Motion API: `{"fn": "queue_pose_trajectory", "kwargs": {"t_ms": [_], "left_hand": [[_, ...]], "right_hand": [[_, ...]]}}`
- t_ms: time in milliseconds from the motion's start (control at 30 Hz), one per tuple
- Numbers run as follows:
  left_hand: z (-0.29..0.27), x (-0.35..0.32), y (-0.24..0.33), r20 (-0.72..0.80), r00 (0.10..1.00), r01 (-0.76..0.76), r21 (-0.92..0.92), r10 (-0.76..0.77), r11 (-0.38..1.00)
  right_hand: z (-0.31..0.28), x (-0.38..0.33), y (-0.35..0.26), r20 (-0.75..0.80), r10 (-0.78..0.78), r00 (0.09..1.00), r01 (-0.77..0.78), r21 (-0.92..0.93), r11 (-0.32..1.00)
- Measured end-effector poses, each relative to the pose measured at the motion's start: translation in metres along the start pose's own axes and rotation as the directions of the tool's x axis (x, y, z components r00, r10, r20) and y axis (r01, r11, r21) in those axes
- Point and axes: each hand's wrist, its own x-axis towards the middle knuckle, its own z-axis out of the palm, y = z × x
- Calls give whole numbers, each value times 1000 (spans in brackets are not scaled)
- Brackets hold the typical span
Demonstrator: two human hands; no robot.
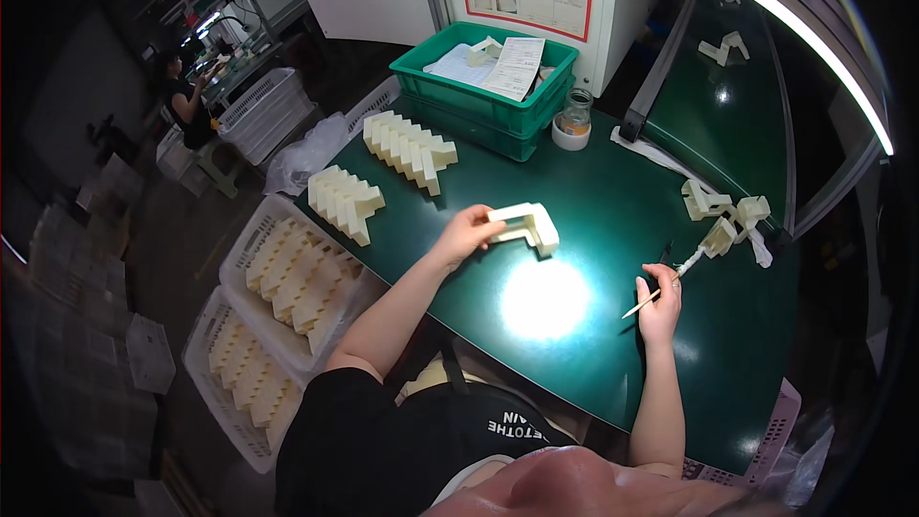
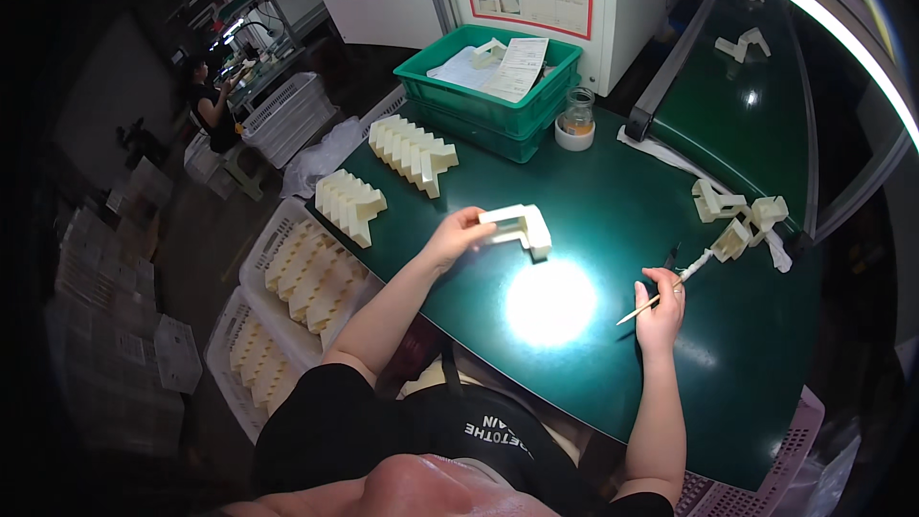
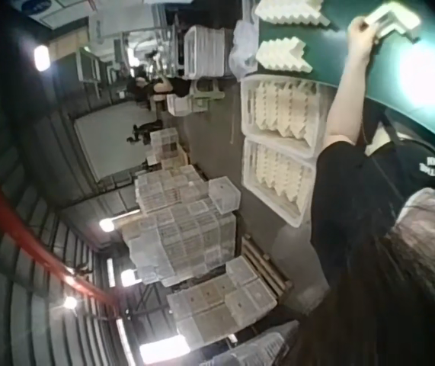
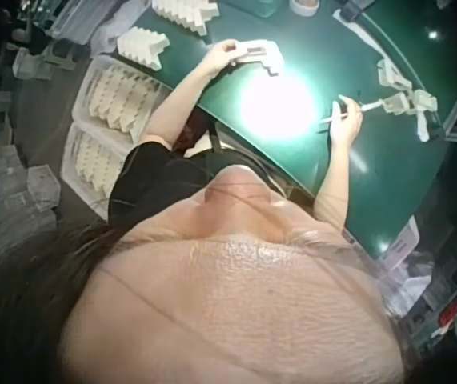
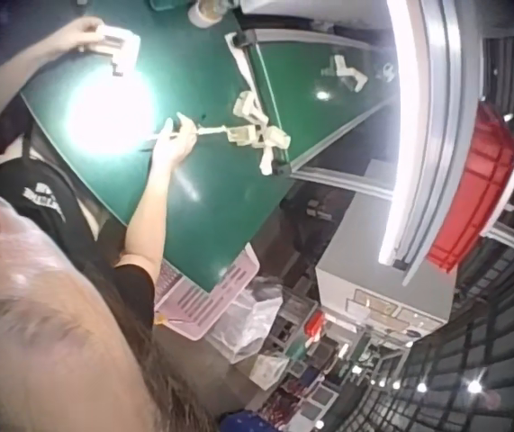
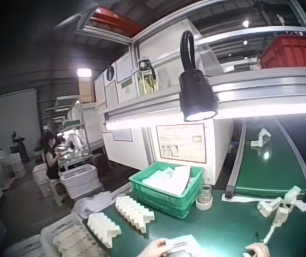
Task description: The person cleans and deburrs plastic components with tools under a lamp, stacks the finished pieces on the workbench, blows air over them with an air nozzle, and places the stacks into plastic crates.
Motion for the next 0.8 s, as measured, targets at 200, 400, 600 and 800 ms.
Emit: {"fn": "queue_pose_trajectory", "kwargs": {"t_ms": [200,400,600,800], "left_hand": [[-47,5,-16,-461,869,-234,-59,182,970],[-18,-12,-19,-611,790,-266,-264,52,927],[46,-14,29,-227,821,-547,-48,524,836],[109,24,31,369,886,-242,-153,283,958]], "right_hand": [[3,-1,8,41,128,991,-132,142,981],[2,-5,18,26,140,990,-142,136,981],[3,-1,22,-74,128,989,-116,154,981],[13,3,29,-209,98,973,-79,95,992]]}}
